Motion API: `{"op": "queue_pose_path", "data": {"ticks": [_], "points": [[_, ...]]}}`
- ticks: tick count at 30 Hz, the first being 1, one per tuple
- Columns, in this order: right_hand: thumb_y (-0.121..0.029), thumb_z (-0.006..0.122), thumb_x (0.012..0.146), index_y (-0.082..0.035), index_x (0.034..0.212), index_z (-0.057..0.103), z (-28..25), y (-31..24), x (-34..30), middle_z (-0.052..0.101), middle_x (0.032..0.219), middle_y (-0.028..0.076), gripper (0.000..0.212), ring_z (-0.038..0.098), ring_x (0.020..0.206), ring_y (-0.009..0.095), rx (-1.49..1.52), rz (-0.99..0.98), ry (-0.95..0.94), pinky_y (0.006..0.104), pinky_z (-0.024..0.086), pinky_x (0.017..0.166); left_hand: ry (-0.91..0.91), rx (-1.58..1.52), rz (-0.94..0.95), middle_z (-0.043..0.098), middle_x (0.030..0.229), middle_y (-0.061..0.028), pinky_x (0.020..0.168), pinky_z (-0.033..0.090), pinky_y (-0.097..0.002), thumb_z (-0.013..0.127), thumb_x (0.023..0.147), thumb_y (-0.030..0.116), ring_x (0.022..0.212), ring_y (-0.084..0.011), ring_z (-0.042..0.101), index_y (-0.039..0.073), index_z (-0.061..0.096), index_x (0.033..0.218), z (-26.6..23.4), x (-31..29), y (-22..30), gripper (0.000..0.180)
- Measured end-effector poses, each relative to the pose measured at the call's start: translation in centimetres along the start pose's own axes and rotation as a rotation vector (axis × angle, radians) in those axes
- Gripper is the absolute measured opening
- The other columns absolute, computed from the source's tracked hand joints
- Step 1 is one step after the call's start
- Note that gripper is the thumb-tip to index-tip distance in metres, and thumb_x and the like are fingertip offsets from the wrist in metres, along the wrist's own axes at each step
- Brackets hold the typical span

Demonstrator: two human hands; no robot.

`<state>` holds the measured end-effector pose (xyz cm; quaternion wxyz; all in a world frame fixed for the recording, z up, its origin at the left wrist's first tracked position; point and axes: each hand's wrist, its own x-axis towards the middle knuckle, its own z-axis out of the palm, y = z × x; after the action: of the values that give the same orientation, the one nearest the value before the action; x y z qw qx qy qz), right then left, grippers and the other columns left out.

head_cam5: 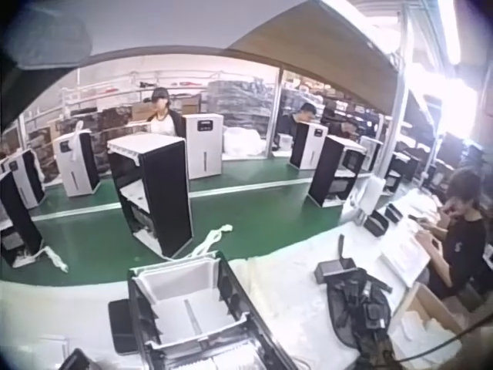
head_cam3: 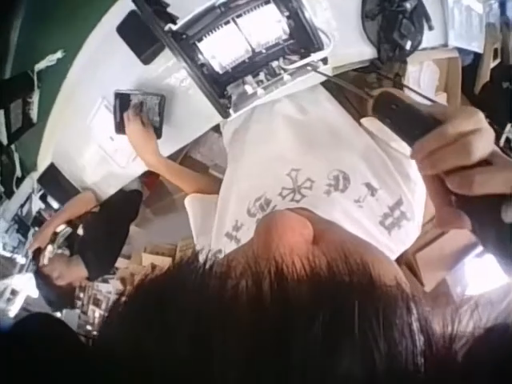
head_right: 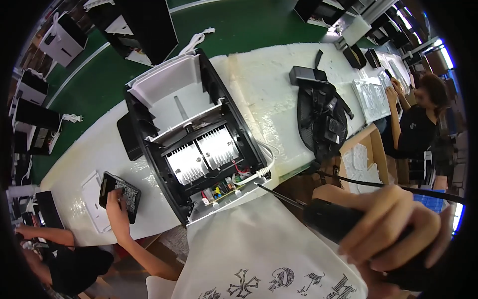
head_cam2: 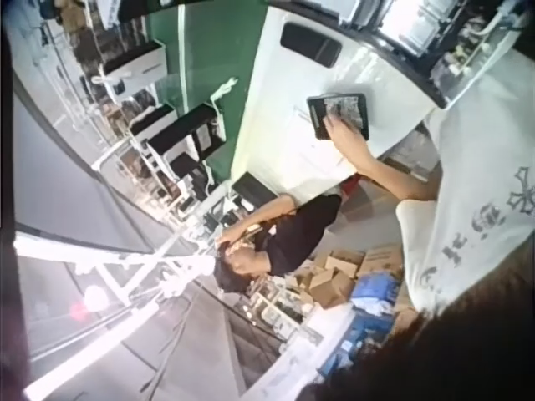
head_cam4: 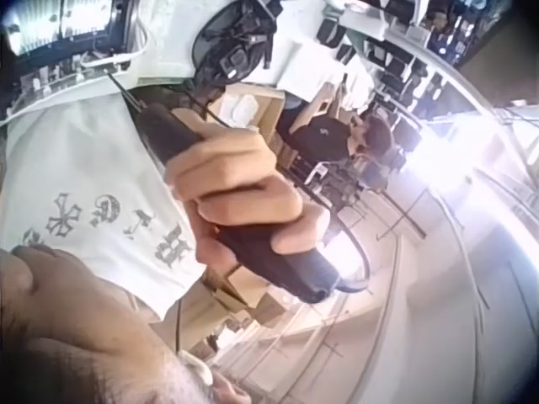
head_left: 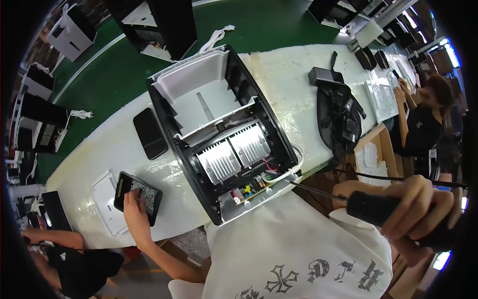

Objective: Assembling internal printer components into a chassis and securing them with screws.

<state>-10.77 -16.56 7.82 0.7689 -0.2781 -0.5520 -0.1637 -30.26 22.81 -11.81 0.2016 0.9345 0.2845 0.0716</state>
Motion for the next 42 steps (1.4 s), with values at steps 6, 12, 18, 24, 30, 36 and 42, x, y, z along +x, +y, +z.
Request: {"op": "queue_pose_path", "data": {"ticks": [6,12,18,24,30,36,42], "points": [[-0.009,0.083,0.076,-0.004,0.102,0.034,0.0,2.1,-4.0,0.053,0.066,0.007,0.056,0.058,0.041,0.017,-0.311,0.295,-0.152,0.0272,0.055,0.036,0.02,0.103,-0.047,0.063,0.099,-0.0164,0.078,0.048,-0.0401,0.058,0.09,-0.001,0.093,-0.0367,0.06,-0.002,0.059,0.103,1.0,0.0,0.1,0.013],[-0.009,0.081,0.078,-0.007,0.102,0.031,-1.4,2.2,-5.2,0.054,0.069,0.008,0.055,0.061,0.045,0.019,-0.279,0.397,-0.192,0.0296,0.057,0.041,0.015,0.029,-0.042,0.063,0.098,-0.0158,0.076,0.048,-0.0395,0.058,0.09,-0.002,0.089,-0.0352,0.06,-0.003,0.06,0.1,1.1,0.3,-1.0,0.01],[-0.009,0.078,0.08,-0.008,0.101,0.03,-1.1,2.6,-6.6,0.053,0.07,0.009,0.053,0.06,0.046,0.019,-0.352,0.425,-0.161,0.0301,0.055,0.04,0.058,-0.1,-0.079,0.064,0.095,-0.0145,0.074,0.049,-0.0375,0.059,0.09,-0.002,0.084,-0.0302,0.062,-0.003,0.062,0.097,1.2,0.6,-0.8,0.008],[-0.007,0.077,0.08,-0.009,0.099,0.03,-0.9,2.7,-7.5,0.053,0.072,0.009,0.051,0.057,0.045,0.019,-0.385,0.407,-0.107,0.0293,0.053,0.039,0.206,-0.384,-0.173,0.068,0.096,-0.0121,0.077,0.051,-0.03,0.057,0.096,0.001,0.086,-0.0178,0.065,-0.004,0.064,0.103,1.4,0.2,-2.6,0.012],[-0.008,0.078,0.08,-0.009,0.1,0.031,-1.2,2.5,-7.4,0.054,0.072,0.009,0.051,0.057,0.045,0.018,-0.351,0.476,-0.153,0.0287,0.052,0.04,0.346,-0.608,-0.159,0.066,0.096,-0.0098,0.08,0.05,-0.0263,0.059,0.096,0.003,0.087,-0.0158,0.063,-0.005,0.062,0.106,0.7,-0.1,0.1,0.013],[-0.011,0.078,0.082,-0.01,0.102,0.034,-1.8,2.7,-7.7,0.054,0.072,0.009,0.048,0.059,0.048,0.018,-0.293,0.498,-0.142,0.0303,0.054,0.044,0.294,-0.783,0.007,0.057,0.094,-0.008,0.075,0.046,-0.0254,0.057,0.095,0.0,0.082,-0.0132,0.055,-0.002,0.059,0.099,0.7,-0.7,5.0,0.005],[-0.013,0.078,0.082,-0.009,0.1,0.038,-1.2,3.1,-8.2,0.055,0.072,0.008,0.044,0.058,0.047,0.017,-0.232,0.515,-0.066,0.0284,0.053,0.044,0.139,-1.246,0.18,0.055,0.074,-0.0098,0.058,0.044,-0.0269,0.062,0.097,0.024,0.063,-0.0139,0.052,0.002,0.05,0.086,1.6,-1.9,10.7,0.027]]}}
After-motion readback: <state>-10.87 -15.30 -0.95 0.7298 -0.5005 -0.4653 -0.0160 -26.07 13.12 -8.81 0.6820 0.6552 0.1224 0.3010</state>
